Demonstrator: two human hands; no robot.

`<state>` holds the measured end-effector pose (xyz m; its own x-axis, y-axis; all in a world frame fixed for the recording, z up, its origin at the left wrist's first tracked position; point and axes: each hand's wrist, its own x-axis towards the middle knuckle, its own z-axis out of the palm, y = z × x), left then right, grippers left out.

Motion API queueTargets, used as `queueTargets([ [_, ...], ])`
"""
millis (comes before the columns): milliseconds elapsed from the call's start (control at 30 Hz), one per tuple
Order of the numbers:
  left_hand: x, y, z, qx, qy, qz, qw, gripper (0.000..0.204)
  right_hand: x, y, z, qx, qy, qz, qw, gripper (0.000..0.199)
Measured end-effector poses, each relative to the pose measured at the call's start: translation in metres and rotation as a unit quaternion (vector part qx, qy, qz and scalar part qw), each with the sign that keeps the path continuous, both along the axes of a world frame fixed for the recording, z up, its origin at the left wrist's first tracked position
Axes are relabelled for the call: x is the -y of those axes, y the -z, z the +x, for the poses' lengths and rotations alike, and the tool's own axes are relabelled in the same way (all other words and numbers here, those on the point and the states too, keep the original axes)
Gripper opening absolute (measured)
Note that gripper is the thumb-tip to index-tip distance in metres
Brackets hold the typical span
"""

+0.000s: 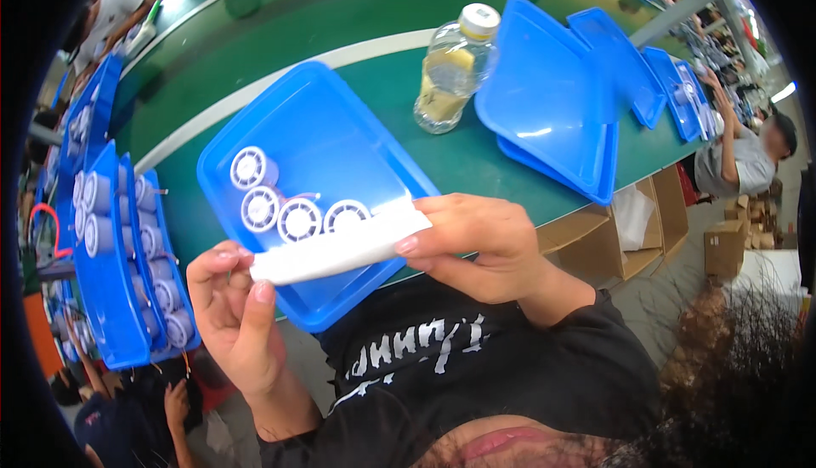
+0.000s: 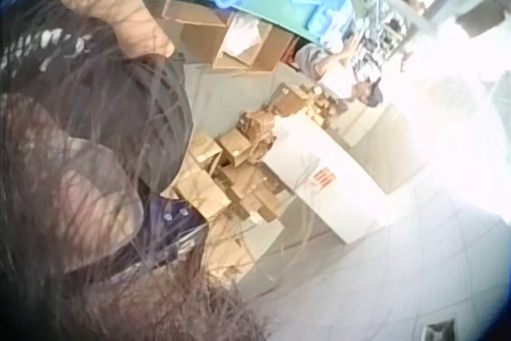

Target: Cleaning white cylindrical electronic components with a cloth and cleaning solution at an assembly line.

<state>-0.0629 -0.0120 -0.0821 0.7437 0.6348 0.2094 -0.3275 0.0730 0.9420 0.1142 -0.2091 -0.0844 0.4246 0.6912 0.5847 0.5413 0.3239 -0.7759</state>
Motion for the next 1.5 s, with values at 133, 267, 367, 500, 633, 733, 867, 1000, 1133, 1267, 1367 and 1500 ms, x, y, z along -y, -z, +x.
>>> queueTargets([
  [133,0.009,0.000,0.010,-0.002,0.049,0.012,0.999,0.053,0.003,0.003,-0.001,0.034,0.048,-0.007,0.998,0.032],
  [267,0.017,-0.005,0.021,-0.058,0.072,0.081,0.992,0.055,0.002,0.005,0.000,0.042,0.075,0.000,0.996,0.034],
  [367,0.018,-0.007,0.021,-0.092,0.045,0.154,0.983,0.043,0.003,0.006,0.004,0.104,0.111,0.004,0.988,0.031],
  [500,0.016,-0.022,0.019,-0.173,0.026,0.404,0.898,0.025,0.008,-0.006,0.008,0.170,0.107,-0.022,0.979,0.026],
  [633,0.005,-0.033,0.021,-0.184,0.146,0.437,0.868,0.018,0.018,-0.030,0.008,0.145,0.117,-0.088,0.979,0.018],
  [733,0.004,-0.023,0.019,-0.101,0.218,0.280,0.930,0.012,0.023,-0.015,0.003,-0.224,-0.120,-0.088,0.963,0.016],
  [867,0.024,-0.010,0.008,-0.026,0.327,-0.194,0.924,0.022,0.017,-0.011,-0.002,-0.369,-0.128,-0.126,0.912,0.021],
  [1000,0.037,0.017,0.019,0.029,0.240,-0.334,0.911,0.024,0.002,0.004,-0.002,-0.568,-0.207,-0.079,0.793,0.052],
  [1133,0.030,0.017,0.024,0.043,0.260,-0.343,0.902,0.033,0.007,0.015,-0.003,-0.616,-0.251,-0.113,0.738,0.062],
  [1267,0.031,0.010,0.026,-0.020,0.263,-0.363,0.893,0.046,0.003,0.014,-0.001,-0.608,-0.194,-0.058,0.768,0.055],
  [1367,0.028,0.013,0.023,-0.058,0.240,-0.363,0.898,0.037,0.000,0.001,0.003,-0.536,-0.154,-0.084,0.826,0.052],
  [1500,0.024,0.010,0.026,-0.077,0.182,-0.284,0.938,0.037,0.001,-0.008,0.010,-0.463,-0.116,-0.135,0.869,0.045],
])
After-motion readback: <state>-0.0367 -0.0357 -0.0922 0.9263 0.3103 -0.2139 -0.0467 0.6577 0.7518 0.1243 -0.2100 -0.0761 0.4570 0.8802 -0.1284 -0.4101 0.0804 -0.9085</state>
